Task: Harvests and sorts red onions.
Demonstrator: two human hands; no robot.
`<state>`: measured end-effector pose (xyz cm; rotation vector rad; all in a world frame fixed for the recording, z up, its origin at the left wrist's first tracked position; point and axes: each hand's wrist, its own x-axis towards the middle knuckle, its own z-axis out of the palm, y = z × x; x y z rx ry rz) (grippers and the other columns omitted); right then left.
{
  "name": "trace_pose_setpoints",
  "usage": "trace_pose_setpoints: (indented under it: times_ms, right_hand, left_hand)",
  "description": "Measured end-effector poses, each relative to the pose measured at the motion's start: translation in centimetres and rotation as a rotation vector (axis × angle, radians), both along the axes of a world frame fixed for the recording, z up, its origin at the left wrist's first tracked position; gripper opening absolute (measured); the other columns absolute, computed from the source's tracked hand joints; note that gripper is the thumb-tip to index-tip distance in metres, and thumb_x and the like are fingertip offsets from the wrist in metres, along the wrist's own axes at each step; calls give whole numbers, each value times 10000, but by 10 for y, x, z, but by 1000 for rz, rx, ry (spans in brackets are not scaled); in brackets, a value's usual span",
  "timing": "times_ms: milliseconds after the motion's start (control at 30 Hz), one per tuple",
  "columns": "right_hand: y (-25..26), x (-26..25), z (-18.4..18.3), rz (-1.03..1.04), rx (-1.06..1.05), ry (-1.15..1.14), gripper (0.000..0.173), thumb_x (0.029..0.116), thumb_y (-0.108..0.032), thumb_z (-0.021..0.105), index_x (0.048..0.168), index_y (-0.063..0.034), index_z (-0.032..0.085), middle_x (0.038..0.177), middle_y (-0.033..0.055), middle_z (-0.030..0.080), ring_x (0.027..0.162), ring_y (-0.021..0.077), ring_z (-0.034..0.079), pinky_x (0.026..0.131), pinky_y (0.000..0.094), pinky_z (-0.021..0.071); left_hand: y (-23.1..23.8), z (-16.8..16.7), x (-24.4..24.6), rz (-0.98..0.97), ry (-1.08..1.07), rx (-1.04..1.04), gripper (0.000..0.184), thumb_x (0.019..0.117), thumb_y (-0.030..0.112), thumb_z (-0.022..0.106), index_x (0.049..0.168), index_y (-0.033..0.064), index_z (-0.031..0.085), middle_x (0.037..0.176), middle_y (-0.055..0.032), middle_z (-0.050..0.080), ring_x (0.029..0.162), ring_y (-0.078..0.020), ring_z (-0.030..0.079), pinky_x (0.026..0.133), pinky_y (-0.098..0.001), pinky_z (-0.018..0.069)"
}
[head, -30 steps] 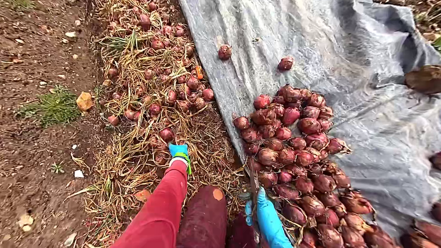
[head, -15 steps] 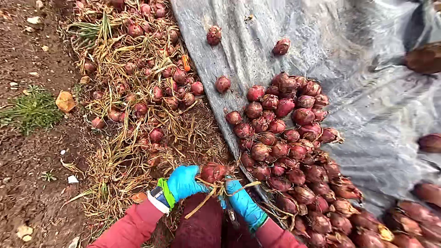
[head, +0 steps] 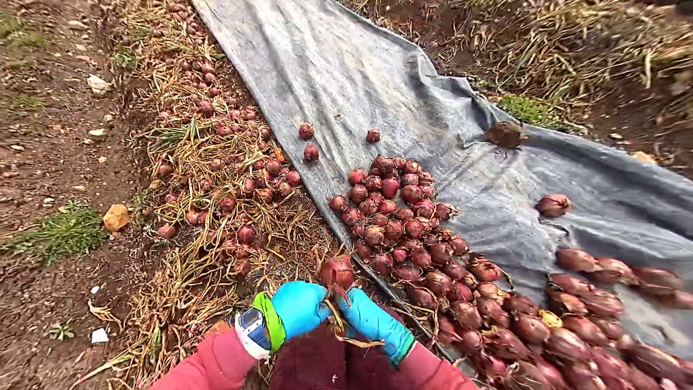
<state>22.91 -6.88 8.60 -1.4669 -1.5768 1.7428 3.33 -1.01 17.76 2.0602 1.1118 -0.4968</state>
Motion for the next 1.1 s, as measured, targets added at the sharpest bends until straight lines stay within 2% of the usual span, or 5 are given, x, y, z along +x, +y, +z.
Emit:
trace_pose_setpoints:
  times_ms: [267,600,700,867,1100]
  right_hand:
    - [71,30,30,-482,98,-92,923,951,-821,123,721,-62,596,583,107,588,490,241,575,479,427,516]
    - [74,22,-109,-236,-323,-374,769,833,-761,632,1274,-132,663,996,71,730,776,219,703,725,479,607]
    - [39,31,-124,-93,-596,-590,847,798,-793,638,1226,-62,651,865,130,717,716,285,700,710,539,589]
    - [34,45,-118,51,-674,-711,858,759,-799,679,1220,-76,676,921,127,737,811,298,718,787,565,578]
    - [97,37,-98,-8,-428,-715,647,790,-655,759,1197,-155,703,985,94,745,876,275,728,822,568,588]
  left_hand:
    - [125,-67,-41,663,-4,269,434,1055,502,506,1160,143,725,1002,-132,764,972,-341,735,895,-643,554]
    - [246,-292,-8,542,141,377,549,949,671,556,1385,353,658,1637,-117,416,1537,-412,298,1179,-696,282]
    - [200,-315,13,358,150,174,884,718,868,666,1472,418,563,1729,-100,213,1590,-442,82,1168,-810,113]
    - [81,-329,-10,118,27,-34,328,947,354,675,1261,276,726,1422,-79,618,1410,-361,472,1093,-680,410]
    - [-32,-281,-142,393,357,-262,373,932,323,654,1276,194,718,1374,-166,643,1347,-427,533,1043,-680,467]
